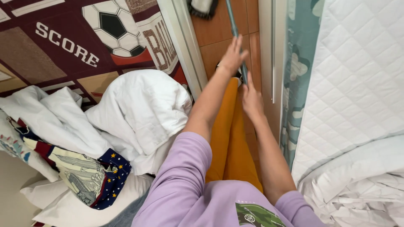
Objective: The recorder is mopping the tiled floor of a bedroom using a flat-head mop.
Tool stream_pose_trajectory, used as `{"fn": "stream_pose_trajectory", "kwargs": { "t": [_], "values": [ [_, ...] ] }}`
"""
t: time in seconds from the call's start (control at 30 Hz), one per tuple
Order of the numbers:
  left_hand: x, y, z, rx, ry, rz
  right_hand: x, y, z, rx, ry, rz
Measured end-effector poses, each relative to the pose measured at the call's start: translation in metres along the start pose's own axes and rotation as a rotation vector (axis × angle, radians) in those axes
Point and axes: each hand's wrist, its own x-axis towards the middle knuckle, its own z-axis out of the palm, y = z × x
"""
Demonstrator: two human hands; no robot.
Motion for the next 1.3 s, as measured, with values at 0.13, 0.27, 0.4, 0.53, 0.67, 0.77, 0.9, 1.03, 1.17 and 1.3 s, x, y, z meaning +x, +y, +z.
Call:
{"fn": "stream_pose_trajectory", "kwargs": {
  "t": [0.13,0.27,0.4,0.53,0.67,0.77,0.9,1.03,1.17,1.3],
  "values": [
    [-0.059,0.084,0.019,-0.029,-0.07,0.155,-0.086,0.03,-0.013,-0.044,-0.081,0.172],
    [-0.088,0.11,0.034,0.097,-0.205,0.311,-0.123,0.059,0.011,-0.065,-0.092,0.225],
    [-0.072,0.072,0.031,-0.136,-0.212,0.147,-0.093,0.055,0.022,-0.023,-0.014,0.22],
    [-0.02,-0.013,-0.031,0.016,-0.146,0.101,-0.017,0.008,0.013,-0.03,0.022,0.153],
    [0.041,-0.07,0.011,0.002,0.183,-0.171,0.058,-0.03,0.013,-0.132,0.17,-0.14],
    [0.058,-0.093,0.037,-0.06,0.331,-0.262,0.089,-0.046,0.026,-0.265,0.205,-0.28],
    [0.061,-0.083,0.035,-0.059,0.306,-0.331,0.068,-0.046,0.026,-0.252,0.028,-0.169],
    [0.036,-0.012,0.073,-0.126,0.116,-0.29,0.022,0.012,0.023,-0.203,-0.059,-0.082],
    [-0.014,0.094,0.128,-0.158,0.067,-0.252,-0.044,0.104,0.037,-0.186,-0.097,-0.035],
    [-0.106,0.213,0.121,-0.235,-0.138,-0.235,-0.128,0.217,0.07,-0.278,-0.053,-0.065]
  ]
}}
